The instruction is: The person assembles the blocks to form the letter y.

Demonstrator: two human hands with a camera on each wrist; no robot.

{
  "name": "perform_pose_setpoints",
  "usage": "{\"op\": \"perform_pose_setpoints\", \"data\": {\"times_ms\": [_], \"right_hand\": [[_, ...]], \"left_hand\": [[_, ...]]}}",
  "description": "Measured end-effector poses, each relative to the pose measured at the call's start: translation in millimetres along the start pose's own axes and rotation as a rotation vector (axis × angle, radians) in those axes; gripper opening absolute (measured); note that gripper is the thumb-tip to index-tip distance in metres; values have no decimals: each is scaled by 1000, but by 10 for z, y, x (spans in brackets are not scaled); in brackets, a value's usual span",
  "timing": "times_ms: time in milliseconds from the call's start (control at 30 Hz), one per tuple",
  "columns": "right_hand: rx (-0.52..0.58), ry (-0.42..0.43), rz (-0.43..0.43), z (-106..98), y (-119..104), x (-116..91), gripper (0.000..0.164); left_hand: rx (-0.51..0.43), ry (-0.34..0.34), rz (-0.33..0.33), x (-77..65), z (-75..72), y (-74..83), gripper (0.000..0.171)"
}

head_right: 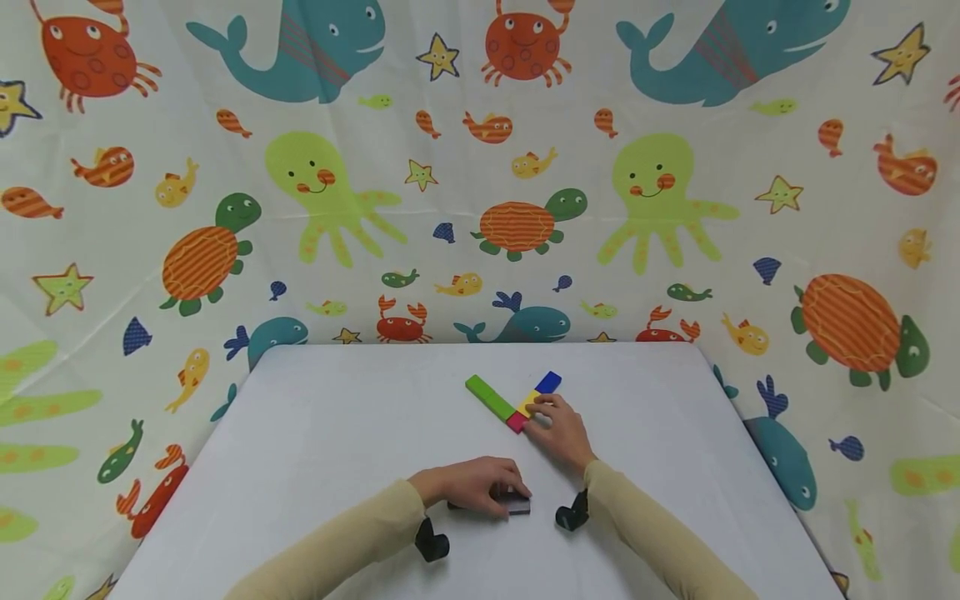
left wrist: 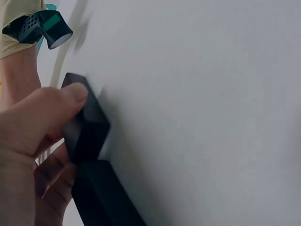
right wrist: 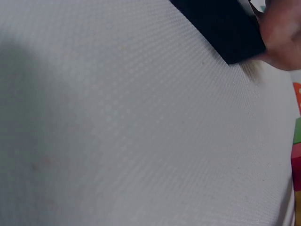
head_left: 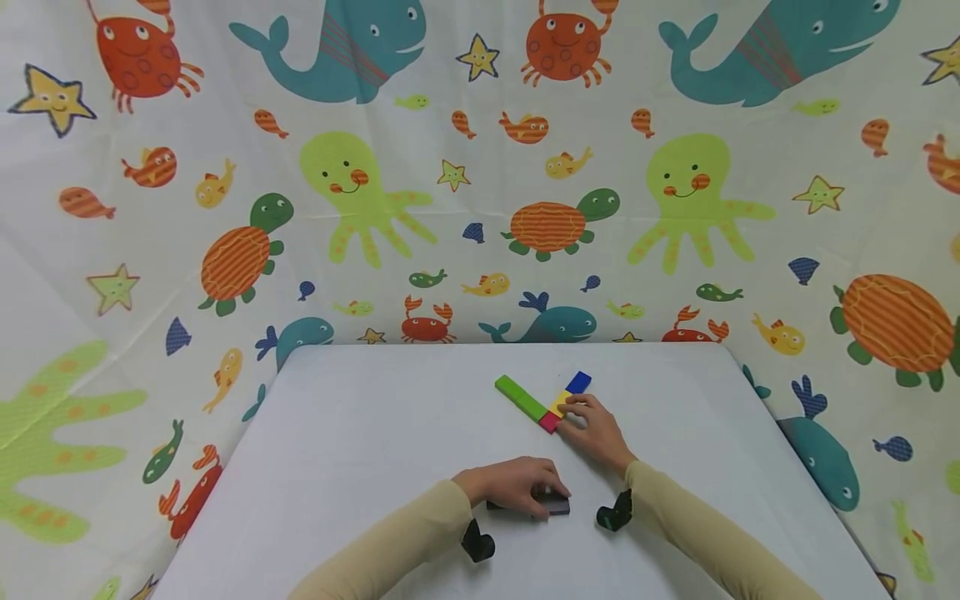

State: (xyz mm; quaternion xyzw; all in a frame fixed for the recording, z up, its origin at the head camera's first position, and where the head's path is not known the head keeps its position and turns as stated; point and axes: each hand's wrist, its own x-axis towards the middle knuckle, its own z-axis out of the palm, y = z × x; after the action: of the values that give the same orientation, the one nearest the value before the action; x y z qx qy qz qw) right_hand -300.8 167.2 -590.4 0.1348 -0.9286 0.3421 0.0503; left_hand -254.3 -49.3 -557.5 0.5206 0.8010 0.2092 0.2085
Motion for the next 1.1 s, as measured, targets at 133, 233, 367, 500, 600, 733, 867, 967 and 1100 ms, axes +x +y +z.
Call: {"op": "perform_pose_setpoints", "data": {"times_ms": [133, 233, 367, 500, 600, 733, 867, 967, 1100], "right_hand": [[-3, -9, 10, -8, -14, 1, 36], [-1, -14, 17, -11, -20, -1, 36], [3, -12, 19, -10, -22, -2, 36], [5, -9, 11, -7, -19, -6, 36], [5, -10, 7, -7, -18, -10, 36], [3, -8, 1, -10, -13, -9, 36], [6, -8, 3, -9, -10, -2, 36], [6, -16, 16, -4, -10, 3, 35], [1, -18, 27, -4, -18, 7, 35]], "left_hand": [[11, 81, -88, -13, -14, -22, 41], [1, 163, -175, -24, -17, -61, 41], [-34, 268, -302, -22, -12, -142, 41], [-111, 295, -384, -22, -27, -204, 42], [-148, 257, -392, -31, -55, -225, 48], [-139, 232, -390, -34, -78, -234, 54], [-136, 296, -422, -24, -77, -237, 56], [-149, 338, -435, -20, -86, -245, 57], [-188, 327, -424, -30, -114, -272, 59]]}}
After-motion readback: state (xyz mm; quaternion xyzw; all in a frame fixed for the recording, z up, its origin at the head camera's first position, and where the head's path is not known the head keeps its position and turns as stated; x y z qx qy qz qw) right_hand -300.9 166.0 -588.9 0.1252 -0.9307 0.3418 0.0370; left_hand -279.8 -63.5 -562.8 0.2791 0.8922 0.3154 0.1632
